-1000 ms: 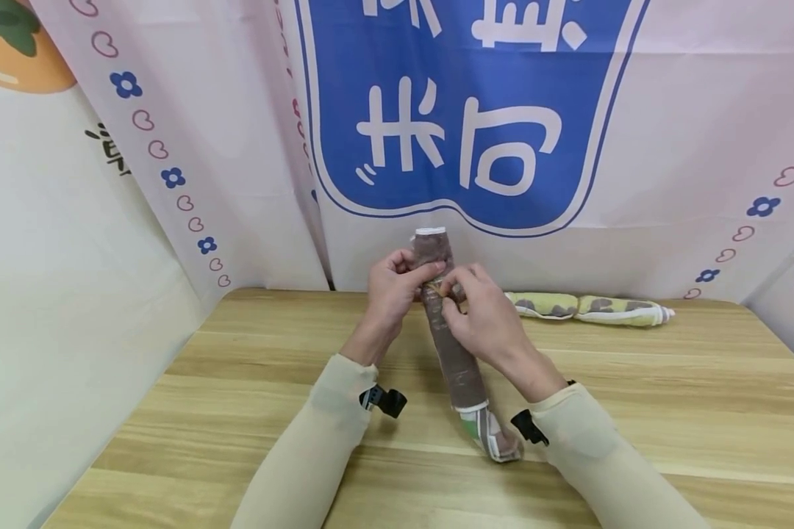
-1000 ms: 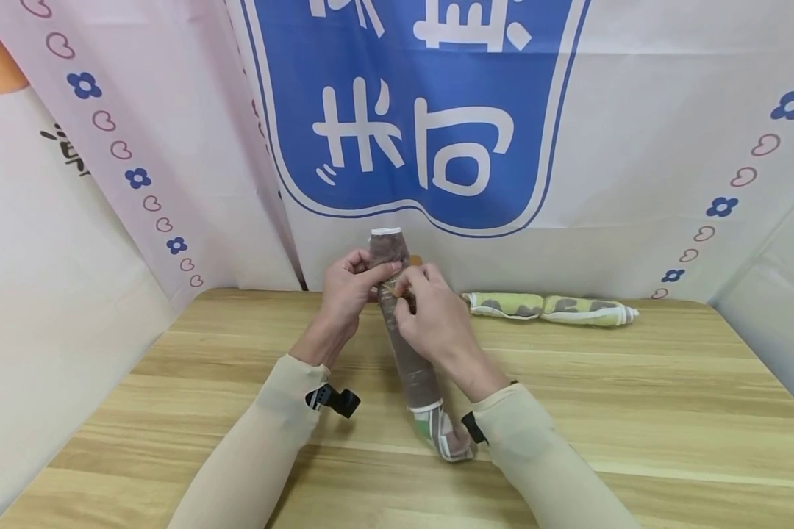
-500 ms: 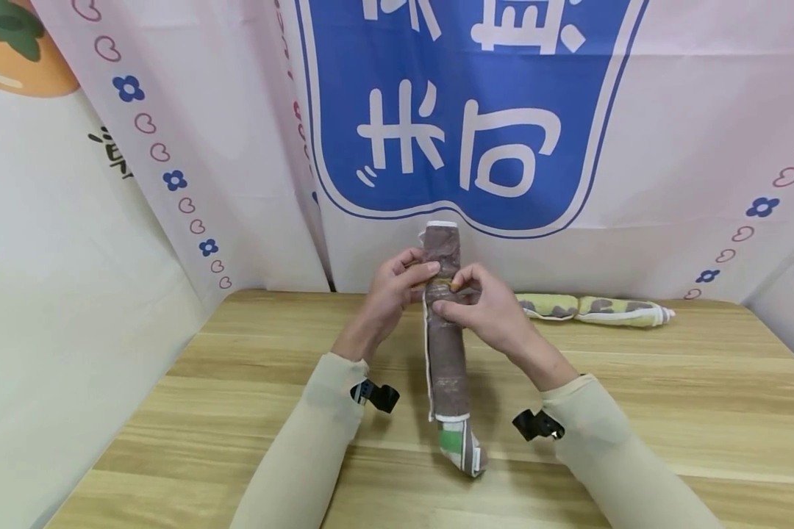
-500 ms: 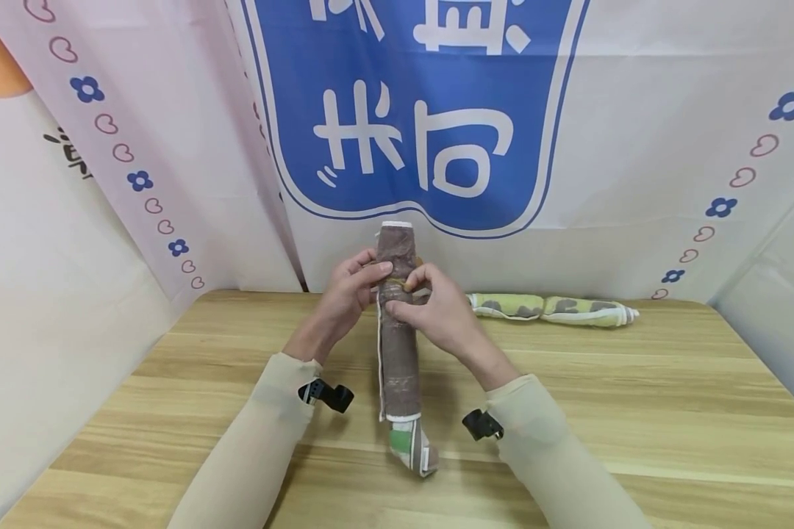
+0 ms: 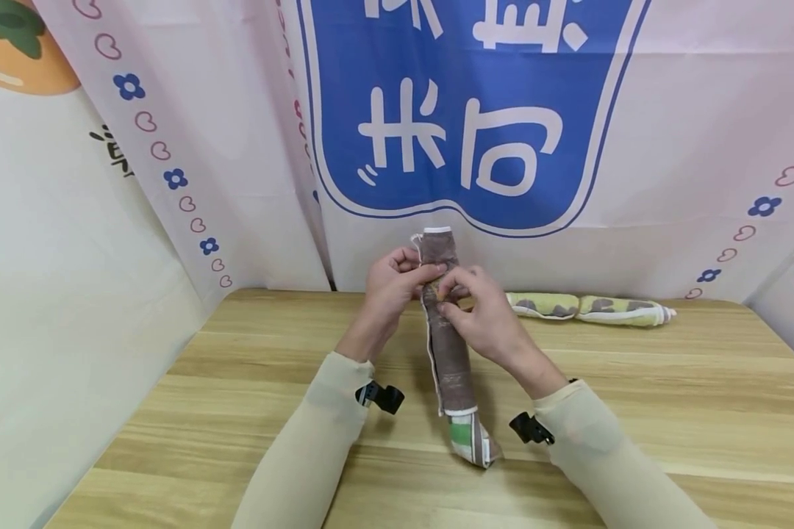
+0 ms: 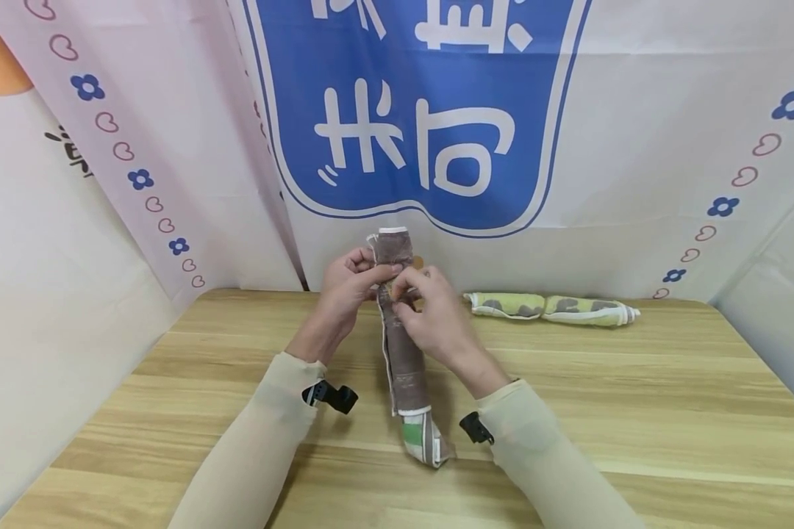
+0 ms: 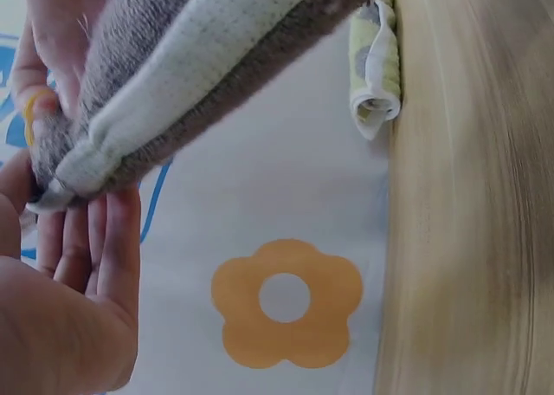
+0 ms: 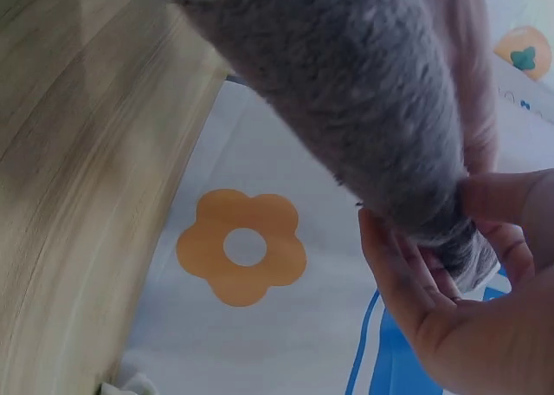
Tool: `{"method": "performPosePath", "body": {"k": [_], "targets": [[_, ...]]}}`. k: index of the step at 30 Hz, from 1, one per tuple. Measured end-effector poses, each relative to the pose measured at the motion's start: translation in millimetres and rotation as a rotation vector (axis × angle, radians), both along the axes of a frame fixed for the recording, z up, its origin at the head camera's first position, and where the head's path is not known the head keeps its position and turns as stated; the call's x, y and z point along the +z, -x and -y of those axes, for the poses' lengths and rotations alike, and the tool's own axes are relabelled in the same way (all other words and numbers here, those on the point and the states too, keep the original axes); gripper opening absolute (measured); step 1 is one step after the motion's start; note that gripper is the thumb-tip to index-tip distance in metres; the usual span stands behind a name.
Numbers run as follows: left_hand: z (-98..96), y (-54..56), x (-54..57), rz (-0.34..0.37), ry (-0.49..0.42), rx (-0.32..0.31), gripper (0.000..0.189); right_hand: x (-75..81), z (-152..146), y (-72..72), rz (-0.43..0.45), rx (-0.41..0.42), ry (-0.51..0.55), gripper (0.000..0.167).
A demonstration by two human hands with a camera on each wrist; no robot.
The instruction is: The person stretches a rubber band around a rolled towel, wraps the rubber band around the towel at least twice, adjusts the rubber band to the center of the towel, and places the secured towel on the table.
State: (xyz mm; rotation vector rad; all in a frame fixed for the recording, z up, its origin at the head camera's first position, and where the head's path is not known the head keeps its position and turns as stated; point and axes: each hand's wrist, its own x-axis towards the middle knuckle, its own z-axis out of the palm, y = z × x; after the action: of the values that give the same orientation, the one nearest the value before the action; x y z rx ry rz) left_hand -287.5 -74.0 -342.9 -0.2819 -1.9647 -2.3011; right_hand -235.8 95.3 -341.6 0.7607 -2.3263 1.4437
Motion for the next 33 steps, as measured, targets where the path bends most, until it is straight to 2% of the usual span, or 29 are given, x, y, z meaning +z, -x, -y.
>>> {"method": "performPosePath", "body": {"k": [6,9,13,18,21,24,27,30,33], "targets": [[-4.7,-4.3,0.8,-0.037,0.041,0.048,0.020,-0.2,4,-3.8,-0.075,-0.065,-0.062,0.024],[-6.8,-4.3,0.6,-0.041,0.039,0.078,0.020,0.1,5,-5.0,-0.063,-0.110,-0.098,0.021],[-8.2,-3.8,0.6,-0.050,0.031,0.115,0.020,2.6,6,-6.5,-0.001,-0.171,-0.166,0.011],[-8.9,-4.3,0.0,-0.069,0.023,0.113,0.020,5.8,5,-8.2,0.102,-0.207,-0.228,0.044],[-9.3,-3.9,-0.2,-0.067,0.012,0.096,0.021,6.9,6,-8.5,0.112,-0.257,-0.266,0.047],[-8.3,-2.0,-1.3,-0.061,-0.019,0.037,0.017,7.4,4,-7.0,0.075,-0.294,-0.273,0.041],[-3.6,1.3,-3.6,-0.058,-0.084,-0.087,0.010,7.8,0,-4.4,0.067,-0.271,-0.201,0.034],[2.0,4.2,-6.0,-0.035,-0.158,-0.230,0.005,8.8,-5,-1.5,0.147,-0.188,-0.064,0.031],[4.8,6.4,-6.6,-0.023,-0.193,-0.318,0.006,9.9,-9,1.0,0.260,-0.100,0.067,0.032]]}}
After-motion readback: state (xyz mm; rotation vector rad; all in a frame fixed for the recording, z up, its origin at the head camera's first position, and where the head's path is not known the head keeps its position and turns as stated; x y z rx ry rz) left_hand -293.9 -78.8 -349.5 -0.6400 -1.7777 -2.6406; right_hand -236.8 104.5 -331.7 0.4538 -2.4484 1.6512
